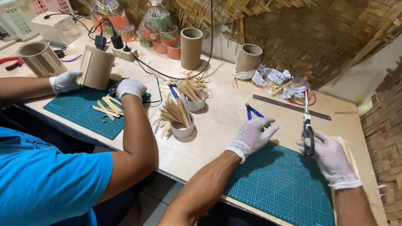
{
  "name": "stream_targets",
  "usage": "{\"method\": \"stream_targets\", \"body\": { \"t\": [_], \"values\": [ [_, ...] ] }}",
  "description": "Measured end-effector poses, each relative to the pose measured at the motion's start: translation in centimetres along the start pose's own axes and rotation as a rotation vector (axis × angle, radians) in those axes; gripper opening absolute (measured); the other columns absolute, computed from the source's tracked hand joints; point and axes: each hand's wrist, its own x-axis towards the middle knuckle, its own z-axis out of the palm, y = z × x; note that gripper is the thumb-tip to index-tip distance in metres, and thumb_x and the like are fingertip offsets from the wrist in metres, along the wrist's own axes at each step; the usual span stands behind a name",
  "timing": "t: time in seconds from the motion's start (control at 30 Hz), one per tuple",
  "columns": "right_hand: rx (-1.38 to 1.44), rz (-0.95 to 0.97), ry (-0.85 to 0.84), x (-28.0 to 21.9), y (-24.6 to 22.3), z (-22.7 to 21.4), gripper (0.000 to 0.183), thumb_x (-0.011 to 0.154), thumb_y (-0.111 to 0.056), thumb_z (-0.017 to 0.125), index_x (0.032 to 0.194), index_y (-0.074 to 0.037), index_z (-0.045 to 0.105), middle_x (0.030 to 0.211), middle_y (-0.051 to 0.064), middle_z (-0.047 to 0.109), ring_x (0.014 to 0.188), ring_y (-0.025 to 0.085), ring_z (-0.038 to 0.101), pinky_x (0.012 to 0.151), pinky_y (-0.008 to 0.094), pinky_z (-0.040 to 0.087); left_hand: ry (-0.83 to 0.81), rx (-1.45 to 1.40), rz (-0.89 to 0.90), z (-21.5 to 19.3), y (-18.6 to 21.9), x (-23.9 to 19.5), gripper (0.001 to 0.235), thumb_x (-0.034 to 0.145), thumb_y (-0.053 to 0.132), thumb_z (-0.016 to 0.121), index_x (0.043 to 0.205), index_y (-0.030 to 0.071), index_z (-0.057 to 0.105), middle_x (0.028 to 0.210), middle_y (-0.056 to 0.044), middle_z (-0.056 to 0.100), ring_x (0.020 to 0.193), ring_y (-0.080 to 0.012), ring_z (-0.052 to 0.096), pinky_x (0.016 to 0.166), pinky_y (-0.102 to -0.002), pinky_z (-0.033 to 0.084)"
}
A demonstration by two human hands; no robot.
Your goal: Cutting and trimming small wooden sticks to specific lengths using scissors and a ruler on a workbench.
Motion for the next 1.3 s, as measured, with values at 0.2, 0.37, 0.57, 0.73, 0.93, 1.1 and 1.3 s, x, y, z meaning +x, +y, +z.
{"method": "stream_targets", "body": {
  "t": [0.2, 0.37, 0.57, 0.73, 0.93, 1.1, 1.3],
  "values": [
    [0.027, -0.021, -0.033, -5.0, -1.0, 5.2, 0.059, 0.092, 0.001, 0.058, 0.15, 0.003, 0.049, 0.125, 0.024, 0.065, 0.102, 0.031, 0.065, 0.091, 0.039, 0.056, -0.129, -0.211, -0.02, 1.9, 1.0, -1.0, 0.06, 0.094, 0.05, 0.053, 0.135, 0.009, 0.066, 0.129, -0.016, 0.072, 0.108, -0.0251, 0.069, 0.094, -0.038, 0.055],
    [-0.013, -0.299, -0.059, -2.1, 5.5, 4.2, 0.064, 0.085, 0.009, 0.07, 0.146, 0.002, 0.052, 0.121, 0.018, 0.065, 0.107, 0.026, 0.068, 0.095, 0.041, 0.06, 0.009, -0.359, -0.173, 3.8, 1.6, -1.6, 0.03, 0.094, 0.036, 0.075, 0.116, 0.016, 0.076, 0.1, -0.011, 0.076, 0.096, -0.0266, 0.074, 0.087, -0.038, 0.06],
    [-0.129, -0.33, -0.022, -2.7, 5.2, 2.9, 0.067, 0.082, 0.003, 0.077, 0.146, -0.005, 0.056, 0.112, 0.015, 0.072, 0.104, 0.025, 0.073, 0.095, 0.037, 0.061, 0.005, -0.454, -0.234, 5.1, 1.6, -1.4, 0.026, 0.09, 0.034, 0.081, 0.111, 0.018, 0.079, 0.097, -0.007, 0.078, 0.098, -0.0165, 0.072, 0.089, -0.033, 0.058],
    [-0.121, -0.328, -0.001, -4.1, 2.9, 3.2, 0.09, 0.076, 0.0, 0.083, 0.156, -0.004, 0.041, 0.115, 0.018, 0.071, 0.106, 0.028, 0.072, 0.099, 0.04, 0.059, 0.039, -0.522, -0.192, 5.1, 3.8, -1.3, 0.026, 0.093, 0.031, 0.08, 0.11, 0.012, 0.078, 0.095, -0.008, 0.076, 0.094, -0.0133, 0.068, 0.088, -0.033, 0.058],
    [-0.028, -0.519, 0.03, -0.2, 6.2, 1.3, 0.098, 0.07, 0.015, 0.08, 0.156, -0.009, 0.042, 0.109, 0.013, 0.071, 0.096, 0.019, 0.07, 0.087, 0.036, 0.06, -0.029, -0.428, -0.066, 6.1, 8.2, -1.8, 0.027, 0.09, 0.026, 0.079, 0.113, 0.012, 0.077, 0.106, -0.018, 0.073, 0.109, -0.0359, 0.07, 0.095, -0.042, 0.058],
    [-0.164, -0.613, 0.276, 1.7, 7.3, 0.1, 0.068, 0.081, 0.004, 0.084, 0.142, -0.008, 0.058, 0.095, 0.016, 0.072, 0.09, 0.025, 0.072, 0.078, 0.035, 0.059, -0.052, -0.316, -0.08, 9.0, 7.6, 0.3, 0.04, 0.084, 0.043, 0.08, 0.119, 0.024, 0.075, 0.118, -0.008, 0.073, 0.119, -0.0237, 0.068, 0.109, -0.039, 0.054],
    [-0.053, -0.551, 0.387, 3.2, 8.1, -2.0, 0.08, 0.076, 0.009, 0.084, 0.146, 0.002, 0.048, 0.098, 0.022, 0.073, 0.089, 0.028, 0.074, 0.079, 0.041, 0.062, 0.063, -0.401, 0.084, 10.0, 0.5, 1.5, 0.032, 0.095, 0.024, 0.075, 0.125, 0.013, 0.073, 0.115, -0.014, 0.076, 0.111, -0.0297, 0.072, 0.098, -0.041, 0.058]
  ]
}}
